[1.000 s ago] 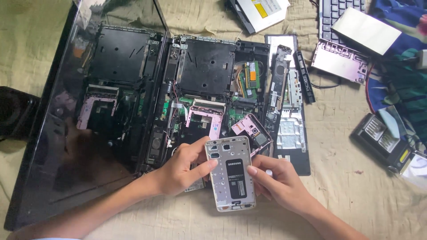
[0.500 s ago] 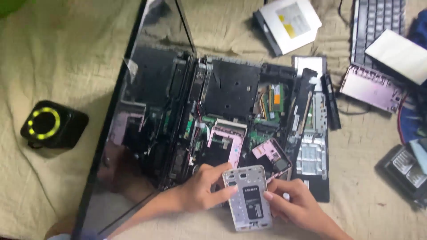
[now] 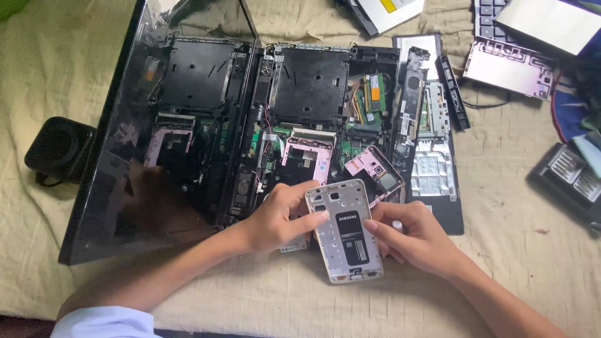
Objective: Inspecting and assembling internal components of a smartphone and a laptop on a repair bench using a small plastic tool.
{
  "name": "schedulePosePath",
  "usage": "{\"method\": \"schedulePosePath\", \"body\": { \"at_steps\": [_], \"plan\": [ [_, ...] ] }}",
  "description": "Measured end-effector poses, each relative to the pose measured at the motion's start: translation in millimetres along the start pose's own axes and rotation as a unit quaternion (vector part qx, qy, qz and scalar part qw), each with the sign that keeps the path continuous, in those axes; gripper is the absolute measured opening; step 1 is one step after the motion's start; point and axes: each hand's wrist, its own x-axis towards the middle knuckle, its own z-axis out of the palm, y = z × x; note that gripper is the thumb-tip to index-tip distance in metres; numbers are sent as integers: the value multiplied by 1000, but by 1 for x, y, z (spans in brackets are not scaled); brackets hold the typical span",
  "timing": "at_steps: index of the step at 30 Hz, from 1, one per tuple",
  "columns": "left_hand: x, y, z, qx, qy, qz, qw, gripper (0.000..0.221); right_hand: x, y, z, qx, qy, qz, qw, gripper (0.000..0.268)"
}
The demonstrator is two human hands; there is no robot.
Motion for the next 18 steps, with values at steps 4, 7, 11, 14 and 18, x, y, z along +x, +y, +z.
{"method": "schedulePosePath", "body": {
  "at_steps": [4,7,11,14,18],
  "plan": [
    [5,4,2,-27,2,16,1000,15,-1,0,-3,19,10,-36,999,33],
    [2,10,-1,-16,-15,9,1000,15,-2,-4,-2,1,19,-29,999,36],
    [-1,7,0,-17,-18,14,1000,16,-3,-3,-5,-20,24,-21,999,36],
    [-4,5,0,-41,-14,23,999,19,-2,-4,-5,-26,27,-13,999,37],
    [0,2,-1,-59,-12,23,998,24,0,-5,-8,-35,30,-10,999,38]
  ]
}}
